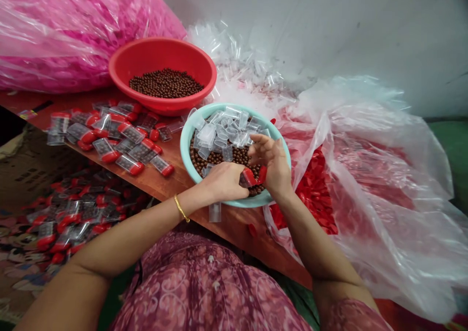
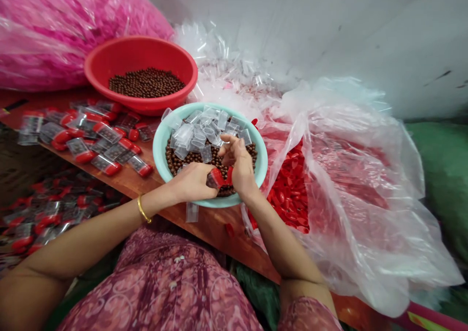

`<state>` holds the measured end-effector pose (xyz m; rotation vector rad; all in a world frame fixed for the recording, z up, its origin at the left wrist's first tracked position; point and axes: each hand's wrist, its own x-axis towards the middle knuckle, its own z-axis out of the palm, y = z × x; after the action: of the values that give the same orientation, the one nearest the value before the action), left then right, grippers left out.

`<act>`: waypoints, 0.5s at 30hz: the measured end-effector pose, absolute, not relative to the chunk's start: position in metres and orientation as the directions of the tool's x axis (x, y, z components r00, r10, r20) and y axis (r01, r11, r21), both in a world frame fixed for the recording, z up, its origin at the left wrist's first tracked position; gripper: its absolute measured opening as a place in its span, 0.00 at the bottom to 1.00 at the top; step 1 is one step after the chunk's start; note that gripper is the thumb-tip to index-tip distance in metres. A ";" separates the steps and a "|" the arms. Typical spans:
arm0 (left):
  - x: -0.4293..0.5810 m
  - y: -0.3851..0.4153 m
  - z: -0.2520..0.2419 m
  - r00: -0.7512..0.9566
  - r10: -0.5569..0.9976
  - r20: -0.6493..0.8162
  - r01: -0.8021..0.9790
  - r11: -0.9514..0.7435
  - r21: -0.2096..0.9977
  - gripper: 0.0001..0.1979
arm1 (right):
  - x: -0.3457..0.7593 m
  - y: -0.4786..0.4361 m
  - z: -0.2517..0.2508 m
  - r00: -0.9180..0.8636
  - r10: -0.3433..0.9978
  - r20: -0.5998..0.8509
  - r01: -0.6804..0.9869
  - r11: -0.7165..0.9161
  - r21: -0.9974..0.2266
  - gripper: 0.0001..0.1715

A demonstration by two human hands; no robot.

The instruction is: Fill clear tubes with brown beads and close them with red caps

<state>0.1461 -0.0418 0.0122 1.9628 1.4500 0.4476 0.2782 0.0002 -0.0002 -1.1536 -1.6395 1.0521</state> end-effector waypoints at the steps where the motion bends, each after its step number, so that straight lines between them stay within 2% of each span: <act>1: 0.147 -0.043 0.013 0.336 0.935 -0.111 0.741 -0.190 0.644 0.10 | 0.273 0.001 -0.002 -0.259 0.959 0.118 0.242 0.183 -0.953 0.40; 4: 0.149 -0.044 0.012 0.355 0.925 -0.132 0.797 -0.226 0.561 0.13 | 0.265 0.000 -0.004 -0.456 0.890 0.015 0.297 0.168 -0.940 0.43; 9: 0.149 -0.045 0.010 0.336 0.926 -0.172 0.824 -0.201 0.530 0.14 | 0.265 0.001 0.002 -0.672 0.741 0.010 0.352 0.331 -0.876 0.48; 12: 0.147 -0.046 0.013 0.309 0.937 -0.166 0.823 -0.176 0.540 0.13 | 0.261 0.001 0.007 -0.648 0.758 -0.069 0.337 0.204 -0.919 0.48; 15: 0.148 -0.048 0.013 0.312 0.948 -0.066 0.768 -0.211 0.604 0.10 | 0.254 -0.003 0.013 -0.542 0.832 -0.119 0.275 0.042 -0.961 0.42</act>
<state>0.1479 -0.0476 0.0126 2.0435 1.5135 0.4341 0.2540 -0.0027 0.0130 -1.1124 -1.8453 1.5220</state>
